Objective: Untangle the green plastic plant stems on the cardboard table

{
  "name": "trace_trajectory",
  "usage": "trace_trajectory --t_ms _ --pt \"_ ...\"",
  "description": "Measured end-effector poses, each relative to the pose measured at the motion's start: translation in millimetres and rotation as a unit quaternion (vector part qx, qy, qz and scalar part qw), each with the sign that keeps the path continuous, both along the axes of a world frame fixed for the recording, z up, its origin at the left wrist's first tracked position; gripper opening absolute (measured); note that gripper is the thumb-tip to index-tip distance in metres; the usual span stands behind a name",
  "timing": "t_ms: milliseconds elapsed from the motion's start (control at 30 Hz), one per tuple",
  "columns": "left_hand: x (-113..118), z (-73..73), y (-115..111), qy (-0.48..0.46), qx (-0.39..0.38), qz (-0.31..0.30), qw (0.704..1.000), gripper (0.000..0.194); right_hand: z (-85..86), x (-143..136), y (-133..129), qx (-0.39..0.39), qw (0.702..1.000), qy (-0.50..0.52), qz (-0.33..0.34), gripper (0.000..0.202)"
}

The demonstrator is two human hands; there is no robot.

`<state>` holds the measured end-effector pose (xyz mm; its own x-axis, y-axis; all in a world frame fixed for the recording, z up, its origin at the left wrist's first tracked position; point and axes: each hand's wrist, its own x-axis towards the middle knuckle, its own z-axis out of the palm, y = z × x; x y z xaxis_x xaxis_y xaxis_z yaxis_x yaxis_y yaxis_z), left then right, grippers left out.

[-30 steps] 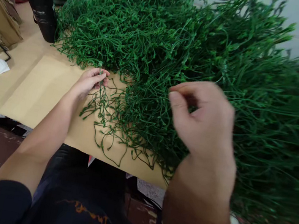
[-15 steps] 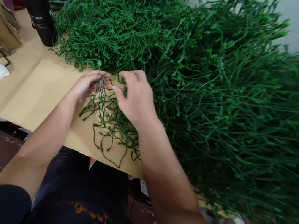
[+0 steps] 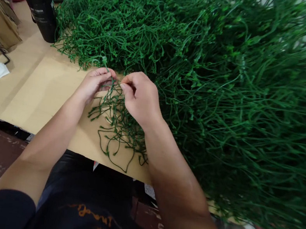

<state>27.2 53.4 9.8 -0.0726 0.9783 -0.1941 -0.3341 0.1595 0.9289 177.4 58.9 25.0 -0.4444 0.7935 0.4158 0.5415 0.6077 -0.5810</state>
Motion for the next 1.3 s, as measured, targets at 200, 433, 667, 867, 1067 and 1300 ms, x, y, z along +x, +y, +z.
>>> trace_trajectory --t_ms 200,433,667,867,1067,1300 --pt "6 -1.4 -3 0.002 0.01 0.013 1.0 0.021 -0.7 -3 -10 -0.047 0.996 -0.007 0.079 0.007" --pt "0 -11.2 8 0.024 0.002 0.146 0.989 0.026 -8.9 -15 -34 -0.085 0.984 -0.084 0.135 0.018" --pt "-40 -13.5 10 -0.031 0.033 0.208 0.977 0.017 1.9 1 -66 -0.031 0.973 -0.093 0.21 0.015" --pt "-21 -3.0 2 -0.07 0.03 0.13 0.989 0.016 32.1 77 -40 0.13 0.983 -0.033 -0.124 0.019" --pt "-14 1.6 -5 -0.002 0.029 0.12 0.992 0.014 35.1 105 -36 0.186 0.942 -0.075 -0.27 0.029" --pt "-7 1.7 -8 0.028 0.039 0.117 0.992 0.014 -6.3 21 -43 -0.011 0.999 -0.035 -0.032 0.023"
